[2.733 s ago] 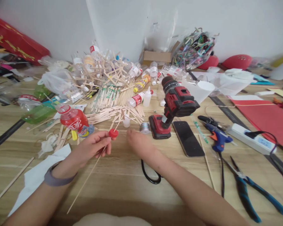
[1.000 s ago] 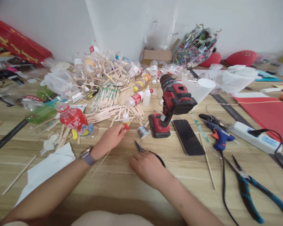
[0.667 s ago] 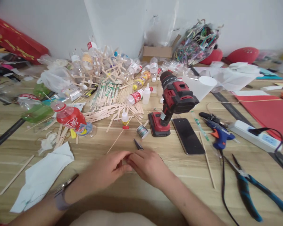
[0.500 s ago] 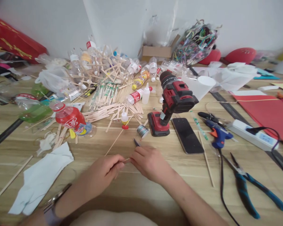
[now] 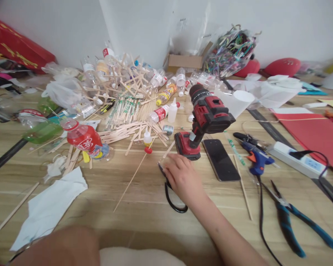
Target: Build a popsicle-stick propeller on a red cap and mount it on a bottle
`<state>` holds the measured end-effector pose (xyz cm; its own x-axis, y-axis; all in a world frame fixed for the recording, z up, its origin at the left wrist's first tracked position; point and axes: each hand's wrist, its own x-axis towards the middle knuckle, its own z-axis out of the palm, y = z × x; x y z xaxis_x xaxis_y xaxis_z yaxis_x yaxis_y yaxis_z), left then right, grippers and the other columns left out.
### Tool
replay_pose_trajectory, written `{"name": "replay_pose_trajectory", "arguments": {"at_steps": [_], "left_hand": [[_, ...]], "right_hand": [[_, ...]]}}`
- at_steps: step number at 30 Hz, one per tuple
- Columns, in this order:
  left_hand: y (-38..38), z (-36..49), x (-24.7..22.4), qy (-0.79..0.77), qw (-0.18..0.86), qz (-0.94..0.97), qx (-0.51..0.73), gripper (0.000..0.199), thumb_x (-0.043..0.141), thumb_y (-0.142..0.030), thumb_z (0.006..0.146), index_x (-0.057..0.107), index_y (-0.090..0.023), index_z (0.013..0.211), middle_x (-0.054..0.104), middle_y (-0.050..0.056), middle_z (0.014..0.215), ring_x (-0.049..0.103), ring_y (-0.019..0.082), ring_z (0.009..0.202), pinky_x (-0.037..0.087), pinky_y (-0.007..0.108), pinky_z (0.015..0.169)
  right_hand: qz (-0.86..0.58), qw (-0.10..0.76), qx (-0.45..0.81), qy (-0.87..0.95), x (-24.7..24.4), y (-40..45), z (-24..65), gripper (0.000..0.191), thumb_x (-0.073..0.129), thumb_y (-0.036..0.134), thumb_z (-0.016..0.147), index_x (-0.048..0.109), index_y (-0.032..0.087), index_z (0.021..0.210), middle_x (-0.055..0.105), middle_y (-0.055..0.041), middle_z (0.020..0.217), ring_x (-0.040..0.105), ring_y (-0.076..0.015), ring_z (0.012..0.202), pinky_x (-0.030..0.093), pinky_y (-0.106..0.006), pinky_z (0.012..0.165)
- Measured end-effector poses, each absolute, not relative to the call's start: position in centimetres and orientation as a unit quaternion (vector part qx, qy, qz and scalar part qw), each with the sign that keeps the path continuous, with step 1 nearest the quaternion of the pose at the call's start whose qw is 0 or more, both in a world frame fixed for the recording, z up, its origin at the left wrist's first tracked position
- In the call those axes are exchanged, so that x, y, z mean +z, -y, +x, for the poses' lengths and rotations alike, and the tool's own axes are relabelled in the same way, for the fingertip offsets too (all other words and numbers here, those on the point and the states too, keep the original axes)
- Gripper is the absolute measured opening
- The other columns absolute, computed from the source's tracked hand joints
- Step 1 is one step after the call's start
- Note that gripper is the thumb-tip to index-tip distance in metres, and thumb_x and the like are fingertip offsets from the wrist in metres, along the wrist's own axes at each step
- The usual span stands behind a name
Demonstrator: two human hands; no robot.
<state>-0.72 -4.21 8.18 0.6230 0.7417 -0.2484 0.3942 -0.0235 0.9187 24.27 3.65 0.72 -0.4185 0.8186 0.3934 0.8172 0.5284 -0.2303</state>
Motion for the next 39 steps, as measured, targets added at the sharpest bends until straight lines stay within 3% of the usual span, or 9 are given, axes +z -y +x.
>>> {"name": "replay_pose_trajectory", "arguments": {"at_steps": [4,9,11,13,15,17,22,28,39], "left_hand": [[3.6,-1.1,9.4,-0.336,0.559,0.741,0.157,0.032,0.05,-0.046,0.092,0.075,-0.028,0.082,0.069,0.001,0.064,0.063,0.014,0.063,0.05,0.025,0.067],[2.8,-0.2,9.1,-0.373,0.351,0.836,0.197,0.024,0.043,-0.02,0.096,0.067,-0.022,0.094,0.071,0.0,0.081,0.065,0.014,0.076,0.05,0.023,0.071],[2.7,0.1,8.2,-0.382,0.243,0.867,0.21,0.024,0.041,-0.015,0.095,0.064,-0.02,0.092,0.069,0.002,0.083,0.064,0.016,0.078,0.053,0.027,0.071],[2.6,0.4,7.4,-0.375,0.115,0.894,0.217,0.027,0.037,-0.008,0.093,0.062,-0.019,0.092,0.069,0.007,0.094,0.065,0.019,0.084,0.056,0.032,0.075],[2.4,0.5,6.8,-0.366,0.012,0.903,0.225,0.025,0.037,-0.006,0.092,0.059,-0.018,0.092,0.065,0.013,0.116,0.064,0.023,0.102,0.057,0.038,0.083],[2.3,0.7,6.6,-0.36,-0.033,0.905,0.224,0.019,0.041,-0.009,0.093,0.058,-0.017,0.091,0.057,0.018,0.132,0.059,0.026,0.118,0.056,0.041,0.089],[2.0,1.5,6.4,-0.343,-0.03,0.915,0.21,0.012,0.047,-0.015,0.094,0.059,-0.017,0.096,0.047,0.019,0.144,0.046,0.028,0.134,0.054,0.04,0.097],[2.0,2.2,5.5,-0.347,0.005,0.918,0.192,0.021,0.044,-0.013,0.095,0.06,-0.014,0.109,0.052,0.018,0.142,0.045,0.024,0.136,0.049,0.034,0.104],[2.2,2.2,4.4,-0.386,0.182,0.887,0.176,0.06,0.05,-0.014,0.091,0.03,-0.022,0.146,0.045,0.013,0.149,0.05,0.023,0.132,0.05,0.036,0.102]], "right_hand": [[-0.413,0.274,0.045,0.867,1.4,-3.4,24.2,0.028,0.046,0.029,0.099,0.064,0.017,0.08,0.072,-0.0108,0.086,0.066,-0.0237,0.089,0.049,-0.037,0.082],[-0.488,0.16,0.129,0.848,2.2,-2.7,25.1,0.04,0.034,0.032,0.102,0.062,0.019,0.075,0.063,-0.0037,0.059,0.058,-0.0177,0.051,0.041,-0.028,0.052],[-0.501,0.107,0.183,0.839,3.0,-2.3,25.8,0.03,0.042,0.029,0.098,0.066,0.018,0.083,0.068,-0.0058,0.067,0.065,-0.0204,0.059,0.046,-0.029,0.055],[-0.456,0.085,0.262,0.846,4.2,-1.8,26.6,0.019,0.058,0.021,0.089,0.068,0.02,0.105,0.073,-0.0102,0.1,0.069,-0.0247,0.091,0.053,-0.032,0.076],[-0.4,0.098,0.316,0.855,5.7,-1.3,27.1,0.054,0.072,0.023,0.077,0.059,0.021,0.13,0.06,-0.0145,0.134,0.056,-0.0313,0.123,0.047,-0.042,0.099],[-0.368,0.104,0.374,0.845,7.1,-0.9,27.1,0.063,0.073,0.024,0.078,0.053,0.024,0.137,0.054,-0.0123,0.143,0.046,-0.0306,0.134,0.04,-0.044,0.108],[-0.399,0.234,0.524,0.715,7.3,-0.4,23.9,0.027,0.058,0.032,0.09,0.07,0.026,0.114,0.069,-0.0087,0.121,0.063,-0.0243,0.112,0.048,-0.039,0.096],[-0.382,0.292,0.724,0.495,4.1,0.0,19.7,0.034,0.067,0.052,0.081,0.069,0.018,0.076,0.068,-0.0026,0.075,0.06,-0.0154,0.071,0.046,-0.03,0.073],[-0.316,0.289,0.835,0.347,2.0,1.0,19.0,0.032,0.08,0.043,0.073,0.07,0.015,0.083,0.065,-0.0017,0.075,0.058,-0.0141,0.073,0.042,-0.028,0.078]]}}
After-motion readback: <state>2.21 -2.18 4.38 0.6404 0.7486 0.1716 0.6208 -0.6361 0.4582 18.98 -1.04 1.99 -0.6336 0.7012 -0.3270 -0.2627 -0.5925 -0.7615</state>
